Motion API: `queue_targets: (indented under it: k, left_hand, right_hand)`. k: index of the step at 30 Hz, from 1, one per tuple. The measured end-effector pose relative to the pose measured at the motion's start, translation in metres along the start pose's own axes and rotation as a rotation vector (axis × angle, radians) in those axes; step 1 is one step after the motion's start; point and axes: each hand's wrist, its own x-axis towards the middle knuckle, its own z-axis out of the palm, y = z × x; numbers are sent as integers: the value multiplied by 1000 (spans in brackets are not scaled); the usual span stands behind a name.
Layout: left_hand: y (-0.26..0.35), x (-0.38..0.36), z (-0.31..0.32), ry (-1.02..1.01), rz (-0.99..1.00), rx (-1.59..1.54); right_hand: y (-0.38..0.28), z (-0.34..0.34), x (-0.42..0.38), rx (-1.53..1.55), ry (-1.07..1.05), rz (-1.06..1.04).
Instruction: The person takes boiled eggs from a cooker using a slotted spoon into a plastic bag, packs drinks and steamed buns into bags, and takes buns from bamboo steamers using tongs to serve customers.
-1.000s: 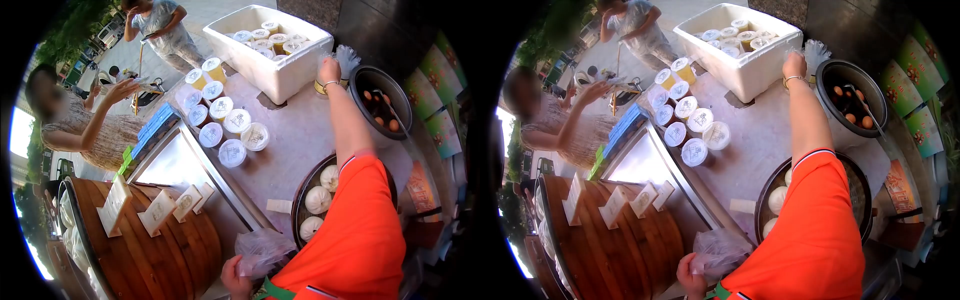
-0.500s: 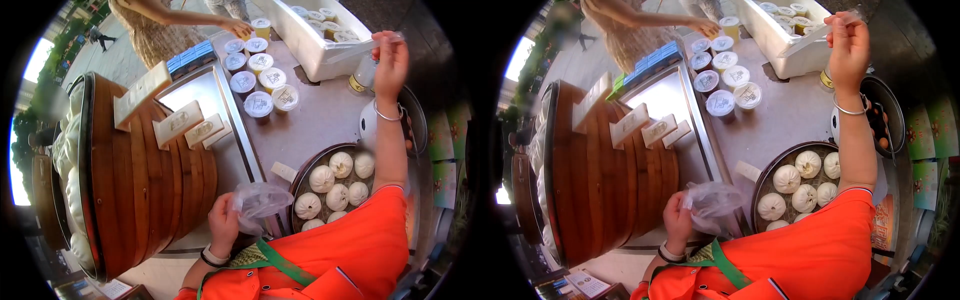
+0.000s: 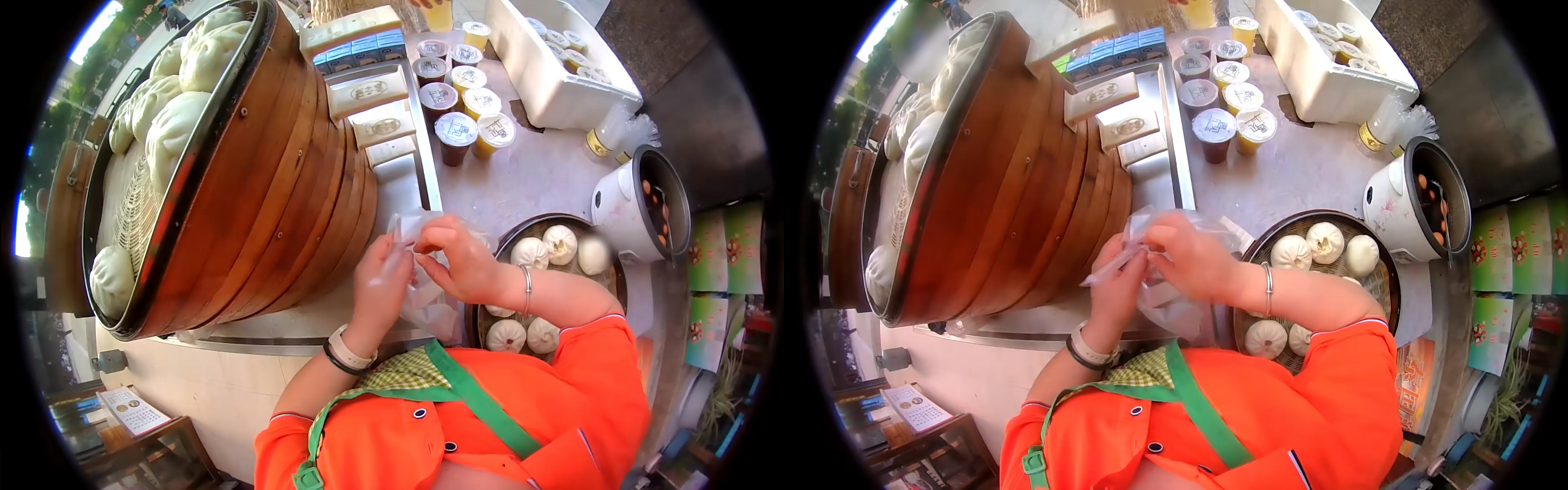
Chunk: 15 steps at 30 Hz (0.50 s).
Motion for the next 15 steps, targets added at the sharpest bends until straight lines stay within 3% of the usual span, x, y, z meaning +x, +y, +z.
queue_targets:
  k: [1,3,4,5,7,8,9,11,13,15]
  left_hand:
    - [1,0,-3,-5,22,-6]
    - [0,-4,-9,86,-74,-235]
    - [-1,-7,-10,105,-57,-162]
    - [-5,-10,-14,99,-50,-163]
    - [-21,-13,-22,79,184,367]
    - [-35,-12,-27,95,220,377]
    - [-36,-14,-30,97,221,383]
    - [-38,-19,-34,89,-11,153]
    - [-39,-22,-35,97,-31,154]
    - [-38,-24,-36,106,-39,157]
  right_hand:
    - [6,2,-4,-16,3,-16]
    - [12,4,-12,-288,-443,159]
    - [0,-9,1,-272,-607,416]
    - [-7,-20,10,-279,-601,414]
    - [-10,-45,25,-137,-858,344]
    - [-6,-53,35,-19,-799,371]
    - [4,-57,47,27,-607,461]
    - [69,-52,64,-23,-127,459]
    - [150,-40,85,-133,98,549]
    - [203,-21,113,-107,171,585]
